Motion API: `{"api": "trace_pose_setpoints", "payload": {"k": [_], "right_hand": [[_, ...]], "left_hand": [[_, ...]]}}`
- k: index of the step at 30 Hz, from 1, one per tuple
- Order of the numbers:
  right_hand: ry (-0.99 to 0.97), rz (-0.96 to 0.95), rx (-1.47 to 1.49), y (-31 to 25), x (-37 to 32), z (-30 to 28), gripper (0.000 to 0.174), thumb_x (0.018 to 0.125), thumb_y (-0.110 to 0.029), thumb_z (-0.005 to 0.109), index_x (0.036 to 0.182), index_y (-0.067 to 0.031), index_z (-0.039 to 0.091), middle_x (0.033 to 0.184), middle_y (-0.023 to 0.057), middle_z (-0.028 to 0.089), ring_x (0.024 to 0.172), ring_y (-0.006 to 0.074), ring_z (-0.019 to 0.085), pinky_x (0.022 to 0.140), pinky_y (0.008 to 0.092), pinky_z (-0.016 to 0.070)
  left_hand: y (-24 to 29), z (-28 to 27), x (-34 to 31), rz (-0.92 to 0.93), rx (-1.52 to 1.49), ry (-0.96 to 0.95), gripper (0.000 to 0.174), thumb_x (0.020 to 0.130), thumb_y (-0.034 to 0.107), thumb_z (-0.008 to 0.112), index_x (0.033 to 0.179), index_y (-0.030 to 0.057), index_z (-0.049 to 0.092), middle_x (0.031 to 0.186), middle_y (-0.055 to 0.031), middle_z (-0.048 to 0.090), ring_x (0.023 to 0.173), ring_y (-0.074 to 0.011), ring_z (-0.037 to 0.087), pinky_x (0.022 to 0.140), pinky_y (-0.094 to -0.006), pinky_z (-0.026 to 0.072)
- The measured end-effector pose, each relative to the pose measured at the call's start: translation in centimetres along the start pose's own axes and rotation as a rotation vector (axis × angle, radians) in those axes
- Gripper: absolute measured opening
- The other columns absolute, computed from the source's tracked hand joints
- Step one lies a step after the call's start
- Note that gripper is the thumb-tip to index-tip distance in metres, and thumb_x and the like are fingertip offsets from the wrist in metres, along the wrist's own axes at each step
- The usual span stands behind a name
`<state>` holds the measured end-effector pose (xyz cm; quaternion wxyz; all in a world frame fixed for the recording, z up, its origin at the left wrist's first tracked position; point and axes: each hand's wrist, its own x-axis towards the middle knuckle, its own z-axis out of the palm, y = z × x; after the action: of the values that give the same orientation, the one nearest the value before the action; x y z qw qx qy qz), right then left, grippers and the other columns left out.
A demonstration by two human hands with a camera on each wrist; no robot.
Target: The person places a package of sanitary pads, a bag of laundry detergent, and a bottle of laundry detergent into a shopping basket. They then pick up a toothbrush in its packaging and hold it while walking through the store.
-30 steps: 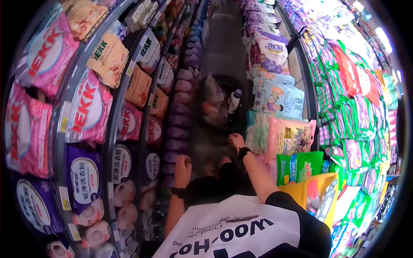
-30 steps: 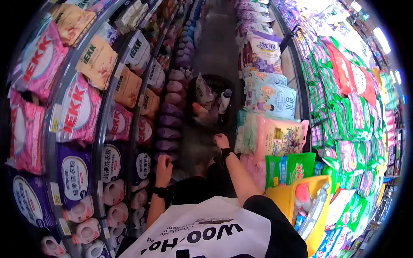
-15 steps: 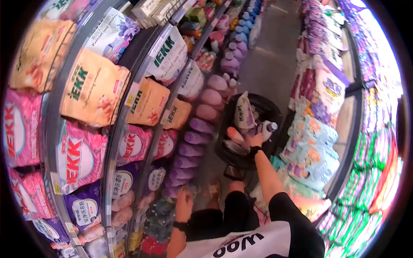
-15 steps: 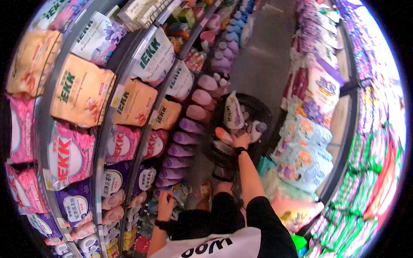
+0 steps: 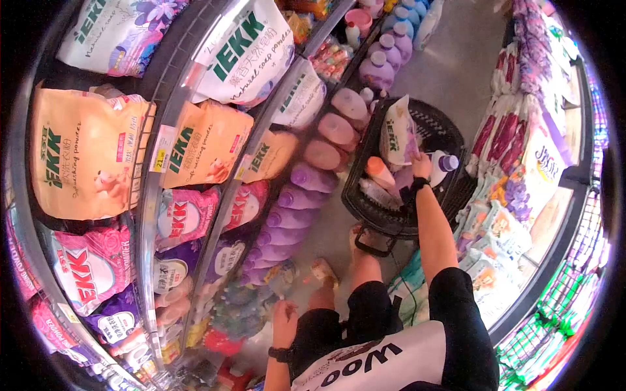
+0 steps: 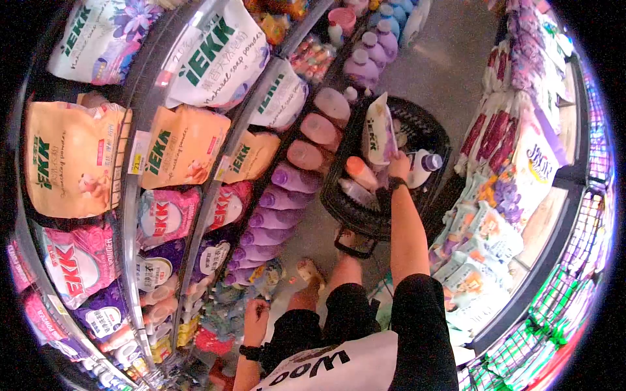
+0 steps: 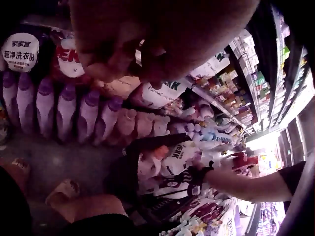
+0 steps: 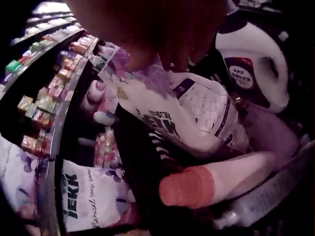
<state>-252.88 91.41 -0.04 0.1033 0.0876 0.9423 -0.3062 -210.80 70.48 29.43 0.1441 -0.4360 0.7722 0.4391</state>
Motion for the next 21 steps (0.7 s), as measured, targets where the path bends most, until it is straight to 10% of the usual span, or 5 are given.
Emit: {"api": "trace_pose_setpoints", "payload": {"k": [12,21], "right_hand": [[-0.187,-0.162,0.671,-10.6,-4.8,-19.7,0.018,0.079,-0.015,0.058,0.070,-0.0008,0.052,0.062,-0.0053,0.043,0.058,0.0051,0.037,0.051,0.0236,0.0296],[-0.302,-0.439,0.232,-24.6,-14.9,-40.8,0.020,0.063,-0.004,0.061,0.081,0.0024,0.056,0.069,0.0121,0.055,0.065,0.0223,0.055,0.062,0.0279,0.0419]], "left_hand": [[6.9,-2.6,2.9,0.021,-0.162,0.009,0.016,0.077,0.010,0.055,0.092,0.0034,0.053,0.087,-0.0098,0.056,0.082,-0.0202,0.054,0.074,-0.0315,0.0421],[22.0,-3.1,14.0,0.635,-0.231,-0.198,0.064,0.071,0.026,0.069,0.121,0.0018,0.037,0.121,-0.0113,0.042,0.116,-0.0222,0.038,0.097,-0.0345,0.0285]]}}
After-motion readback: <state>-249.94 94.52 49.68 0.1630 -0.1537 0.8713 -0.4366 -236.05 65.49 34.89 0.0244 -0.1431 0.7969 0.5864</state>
